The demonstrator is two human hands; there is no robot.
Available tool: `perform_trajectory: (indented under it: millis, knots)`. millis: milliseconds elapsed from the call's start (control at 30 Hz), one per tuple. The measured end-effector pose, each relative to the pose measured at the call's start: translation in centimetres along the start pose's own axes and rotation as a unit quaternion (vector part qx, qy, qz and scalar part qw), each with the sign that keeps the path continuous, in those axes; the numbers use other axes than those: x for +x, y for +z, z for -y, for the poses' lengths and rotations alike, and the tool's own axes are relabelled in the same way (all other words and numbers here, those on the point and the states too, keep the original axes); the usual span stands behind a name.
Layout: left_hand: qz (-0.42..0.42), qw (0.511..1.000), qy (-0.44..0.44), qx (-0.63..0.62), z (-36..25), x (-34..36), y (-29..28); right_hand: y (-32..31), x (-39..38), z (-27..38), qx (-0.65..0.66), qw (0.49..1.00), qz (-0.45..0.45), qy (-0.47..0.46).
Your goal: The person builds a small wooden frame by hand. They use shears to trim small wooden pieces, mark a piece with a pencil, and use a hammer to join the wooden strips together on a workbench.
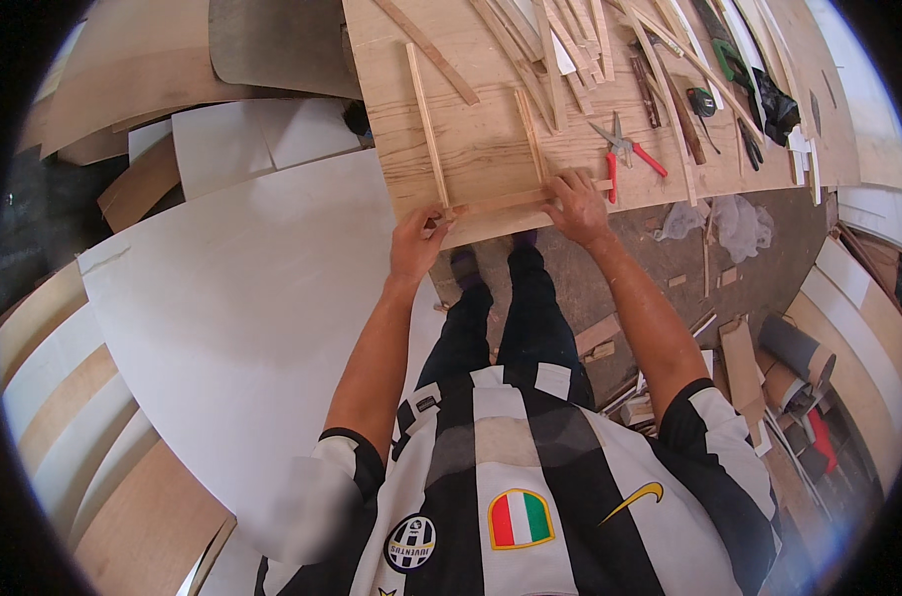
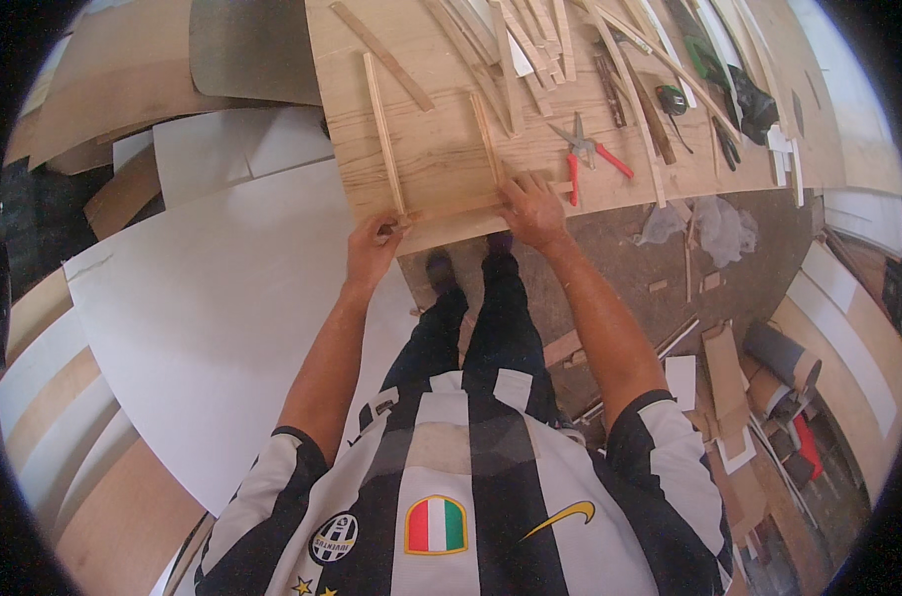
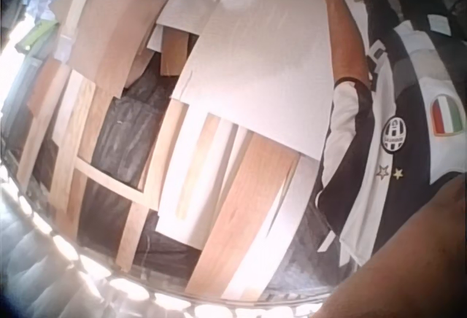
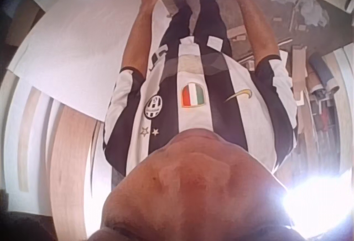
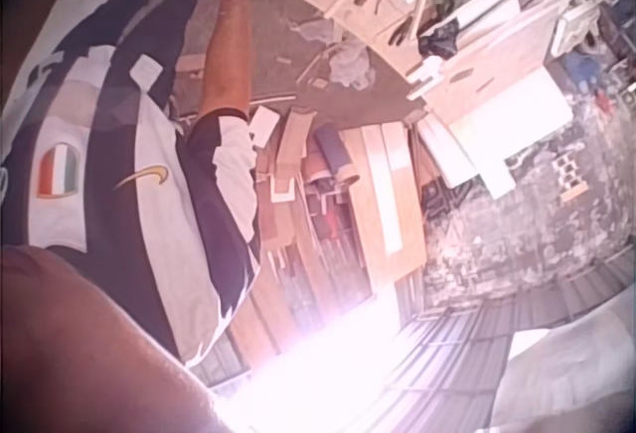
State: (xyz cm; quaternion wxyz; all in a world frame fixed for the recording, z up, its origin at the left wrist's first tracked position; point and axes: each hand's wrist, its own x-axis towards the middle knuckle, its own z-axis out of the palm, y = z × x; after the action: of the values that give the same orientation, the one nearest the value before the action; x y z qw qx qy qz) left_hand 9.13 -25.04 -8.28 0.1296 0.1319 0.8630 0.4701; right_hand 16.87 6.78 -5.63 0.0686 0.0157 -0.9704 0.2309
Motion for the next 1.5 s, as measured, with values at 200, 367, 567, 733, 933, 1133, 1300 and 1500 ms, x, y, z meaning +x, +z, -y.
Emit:
perform_trajectory:
  millis: [200,367,567,733,933,1133,1300,1500]
  knots:
    - [0.001,1.0,0.027,0.004,-0.1,-0.1,-0.4,0.1,0.0,-0.4,0.022,0.999,-0.023,-0.031]
    - [-0.015,0.997,0.073,0.021,0.0,-0.2,-0.8,-0.1,0.1,0.0,0.026,0.997,-0.052,-0.042]
    - [0.002,0.997,0.054,0.055,-0.2,-0.5,-0.7,0.4,-0.3,-0.5,0.031,0.998,-0.052,-0.023]
    - [-0.004,0.997,0.041,0.066,-0.2,-0.6,-0.3,0.9,-0.2,-1.0,0.037,0.998,-0.051,-0.01]
    - [-0.001,0.998,0.021,0.053,0.1,-0.8,-0.3,0.2,0.0,-0.3,0.031,0.999,-0.041,0.001]
    - [-0.004,0.997,0.028,0.071,-0.2,-0.7,-0.1,0.3,-0.4,-0.5,0.031,0.999,-0.011,0.0]
    - [0.003,0.997,0.011,0.071,-0.3,-0.6,0.0,0.7,-0.5,-0.8,0.027,0.999,-0.018,-0.003]
    - [-0.014,0.997,0.009,0.07,0.2,-0.6,0.6,0.3,-0.3,-0.8,0.012,1.0,-0.019,-0.011]
